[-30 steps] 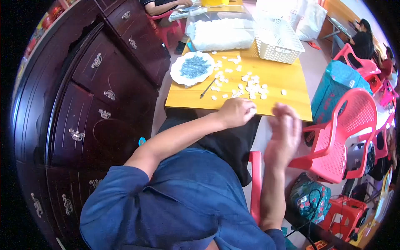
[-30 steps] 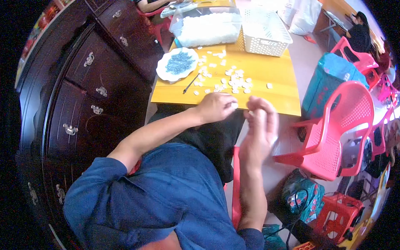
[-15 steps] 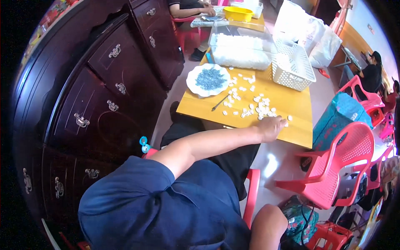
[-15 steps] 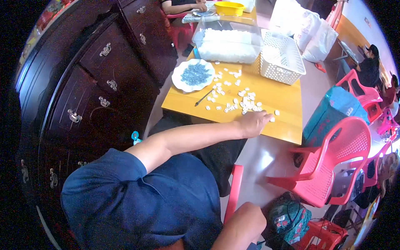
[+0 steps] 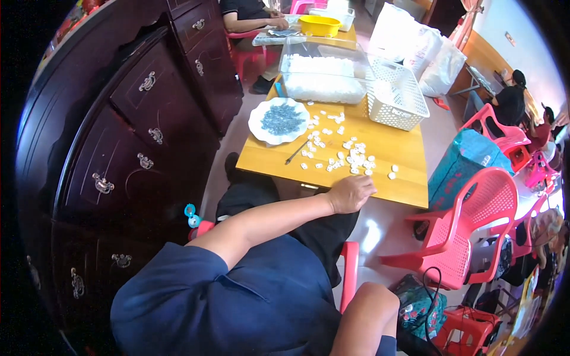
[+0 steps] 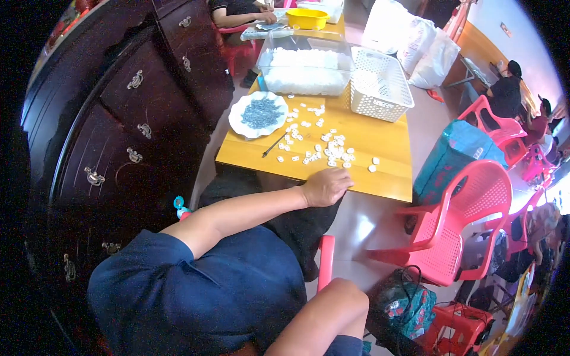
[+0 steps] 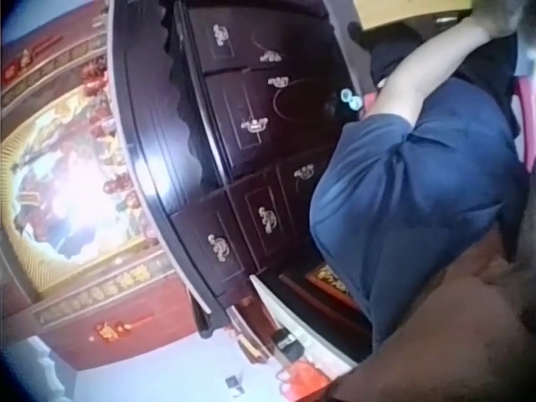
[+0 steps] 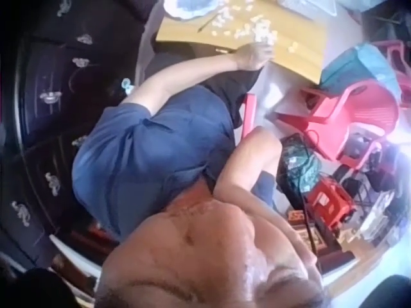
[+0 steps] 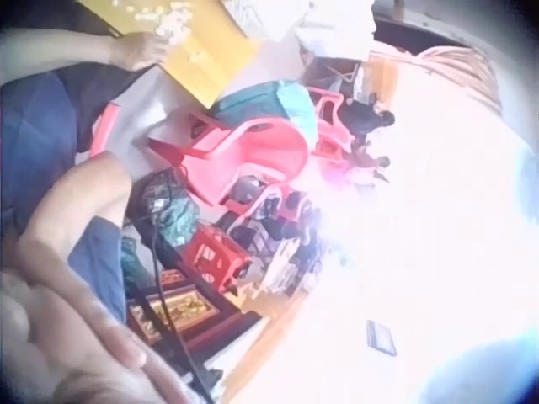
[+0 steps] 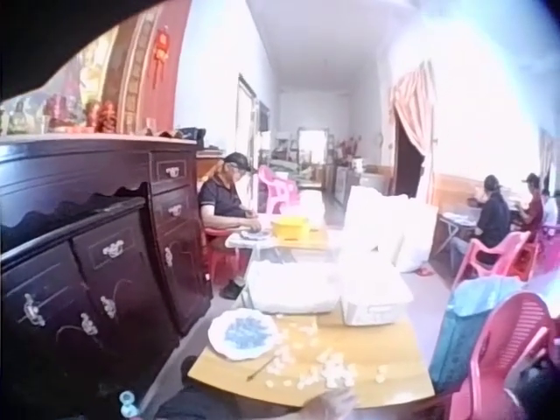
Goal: Manual assembly of small components at a workbench.
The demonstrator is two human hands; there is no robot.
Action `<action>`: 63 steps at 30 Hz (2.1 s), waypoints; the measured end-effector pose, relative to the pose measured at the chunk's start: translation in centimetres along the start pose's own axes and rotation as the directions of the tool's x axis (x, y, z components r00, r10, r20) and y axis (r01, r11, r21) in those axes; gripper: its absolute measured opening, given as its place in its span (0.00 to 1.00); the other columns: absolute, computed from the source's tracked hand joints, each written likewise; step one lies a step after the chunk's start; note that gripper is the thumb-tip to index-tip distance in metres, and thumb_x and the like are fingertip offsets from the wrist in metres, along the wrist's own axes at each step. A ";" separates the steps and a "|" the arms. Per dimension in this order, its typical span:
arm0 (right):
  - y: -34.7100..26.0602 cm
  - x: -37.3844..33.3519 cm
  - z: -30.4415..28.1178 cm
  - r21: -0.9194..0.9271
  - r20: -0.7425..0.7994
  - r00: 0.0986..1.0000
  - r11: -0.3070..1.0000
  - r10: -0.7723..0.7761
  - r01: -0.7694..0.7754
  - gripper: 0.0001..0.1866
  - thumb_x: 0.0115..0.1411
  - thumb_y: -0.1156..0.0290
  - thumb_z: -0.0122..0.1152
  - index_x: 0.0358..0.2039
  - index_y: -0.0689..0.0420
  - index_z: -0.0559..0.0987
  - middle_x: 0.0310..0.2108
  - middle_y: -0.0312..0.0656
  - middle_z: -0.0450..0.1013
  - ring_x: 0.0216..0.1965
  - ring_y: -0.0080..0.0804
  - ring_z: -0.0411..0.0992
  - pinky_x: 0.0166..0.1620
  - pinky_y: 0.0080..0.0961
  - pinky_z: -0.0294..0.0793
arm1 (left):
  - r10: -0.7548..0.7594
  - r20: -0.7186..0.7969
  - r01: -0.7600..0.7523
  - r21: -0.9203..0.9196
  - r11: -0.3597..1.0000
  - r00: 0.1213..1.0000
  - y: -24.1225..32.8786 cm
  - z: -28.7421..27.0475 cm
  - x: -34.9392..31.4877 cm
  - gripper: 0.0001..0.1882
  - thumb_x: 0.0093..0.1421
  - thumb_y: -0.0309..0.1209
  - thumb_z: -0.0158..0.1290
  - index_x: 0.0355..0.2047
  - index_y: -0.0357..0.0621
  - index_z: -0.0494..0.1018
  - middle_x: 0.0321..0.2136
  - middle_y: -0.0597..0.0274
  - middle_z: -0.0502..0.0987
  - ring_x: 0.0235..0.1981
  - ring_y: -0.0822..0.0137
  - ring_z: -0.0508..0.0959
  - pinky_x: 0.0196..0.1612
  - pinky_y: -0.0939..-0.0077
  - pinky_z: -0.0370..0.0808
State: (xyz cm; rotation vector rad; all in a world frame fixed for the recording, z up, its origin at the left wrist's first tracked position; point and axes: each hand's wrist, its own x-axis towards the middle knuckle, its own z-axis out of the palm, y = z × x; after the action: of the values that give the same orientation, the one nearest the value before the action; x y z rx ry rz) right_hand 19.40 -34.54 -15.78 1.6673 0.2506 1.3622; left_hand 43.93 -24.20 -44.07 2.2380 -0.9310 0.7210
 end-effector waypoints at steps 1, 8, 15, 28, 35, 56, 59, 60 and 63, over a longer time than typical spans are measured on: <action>-0.9 -0.2 -0.3 0.106 -0.026 0.999 0.994 0.025 -0.022 0.17 0.70 0.71 0.50 0.53 0.69 0.73 0.53 0.55 0.73 0.49 0.41 0.74 0.54 0.35 0.73 | -0.011 -0.004 0.011 0.009 1.000 1.000 0.2 0.2 0.2 0.08 0.53 0.24 0.54 0.36 0.41 0.75 0.31 0.57 0.72 0.34 0.56 0.76 0.38 0.64 0.74; -6.9 -1.7 0.4 0.792 -0.138 0.955 0.609 0.264 -0.054 0.24 0.69 0.64 0.50 0.58 0.68 0.68 0.56 0.57 0.70 0.53 0.48 0.71 0.57 0.42 0.69 | 0.001 -0.025 0.000 0.032 0.999 1.000 0.3 0.6 0.3 0.07 0.53 0.25 0.53 0.33 0.43 0.76 0.30 0.58 0.71 0.35 0.57 0.76 0.39 0.65 0.75; -11.4 -2.5 3.1 0.966 -0.030 0.885 -0.213 0.464 0.144 0.31 0.69 0.57 0.50 0.64 0.67 0.62 0.59 0.60 0.67 0.58 0.55 0.68 0.59 0.49 0.65 | -0.010 -0.026 0.011 0.058 0.998 1.000 0.2 0.3 0.0 0.07 0.53 0.24 0.54 0.34 0.43 0.75 0.30 0.57 0.71 0.34 0.55 0.76 0.39 0.65 0.76; -25.1 -8.1 9.2 -0.018 0.536 0.720 -0.859 -0.440 -0.512 0.13 0.69 0.72 0.54 0.50 0.65 0.77 0.43 0.41 0.79 0.46 0.25 0.75 0.52 0.22 0.72 | -0.490 -0.194 0.516 0.119 0.848 0.850 -6.7 -9.2 -2.6 0.07 0.56 0.32 0.56 0.31 0.41 0.79 0.33 0.50 0.77 0.36 0.48 0.79 0.39 0.56 0.76; -27.5 -10.2 11.2 0.004 0.533 0.674 -0.795 -0.512 -0.607 0.12 0.68 0.73 0.56 0.48 0.65 0.78 0.42 0.41 0.79 0.43 0.23 0.75 0.50 0.20 0.74 | -0.595 -0.116 0.594 0.346 0.726 0.795 -8.0 -9.8 -0.4 0.11 0.55 0.37 0.58 0.32 0.42 0.81 0.34 0.51 0.78 0.37 0.50 0.80 0.42 0.56 0.77; -26.4 -10.2 11.1 0.088 0.498 0.712 -0.788 -0.495 -0.610 0.10 0.66 0.74 0.58 0.45 0.64 0.80 0.38 0.38 0.81 0.41 0.21 0.77 0.46 0.19 0.75 | -0.528 0.026 0.458 0.462 0.759 0.849 -10.0 -8.6 0.6 0.08 0.56 0.34 0.57 0.25 0.45 0.79 0.30 0.55 0.79 0.36 0.52 0.80 0.40 0.56 0.77; -25.9 -9.8 11.0 0.114 0.493 0.717 -0.781 -0.492 -0.614 0.10 0.66 0.74 0.58 0.44 0.64 0.80 0.36 0.39 0.81 0.40 0.21 0.77 0.45 0.20 0.75 | -0.553 0.056 0.468 0.465 0.751 0.832 -10.2 -8.6 0.4 0.08 0.56 0.34 0.56 0.25 0.43 0.79 0.30 0.53 0.79 0.36 0.51 0.80 0.41 0.55 0.77; -25.8 -9.8 11.0 0.135 0.487 0.721 -0.773 -0.494 -0.620 0.10 0.66 0.74 0.58 0.44 0.65 0.80 0.36 0.39 0.81 0.40 0.21 0.77 0.45 0.20 0.76 | -0.519 0.054 0.444 0.448 0.776 0.853 -10.1 -8.6 0.2 0.08 0.56 0.33 0.55 0.25 0.42 0.79 0.29 0.50 0.79 0.35 0.49 0.80 0.39 0.54 0.77; -26.1 -9.9 11.2 0.162 0.483 0.737 -0.779 -0.474 -0.606 0.10 0.66 0.74 0.58 0.43 0.65 0.80 0.35 0.40 0.81 0.39 0.22 0.77 0.45 0.21 0.76 | -0.481 0.040 0.423 0.416 0.805 0.876 -9.5 -8.6 -0.1 0.08 0.56 0.32 0.54 0.26 0.41 0.79 0.29 0.48 0.79 0.34 0.47 0.80 0.38 0.53 0.77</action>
State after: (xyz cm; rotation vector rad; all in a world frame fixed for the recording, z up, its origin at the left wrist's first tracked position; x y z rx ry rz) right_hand 35.31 -32.84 -41.22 4.2486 1.4375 -0.6327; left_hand 48.97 -12.73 -41.41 2.7596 -0.2813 0.5606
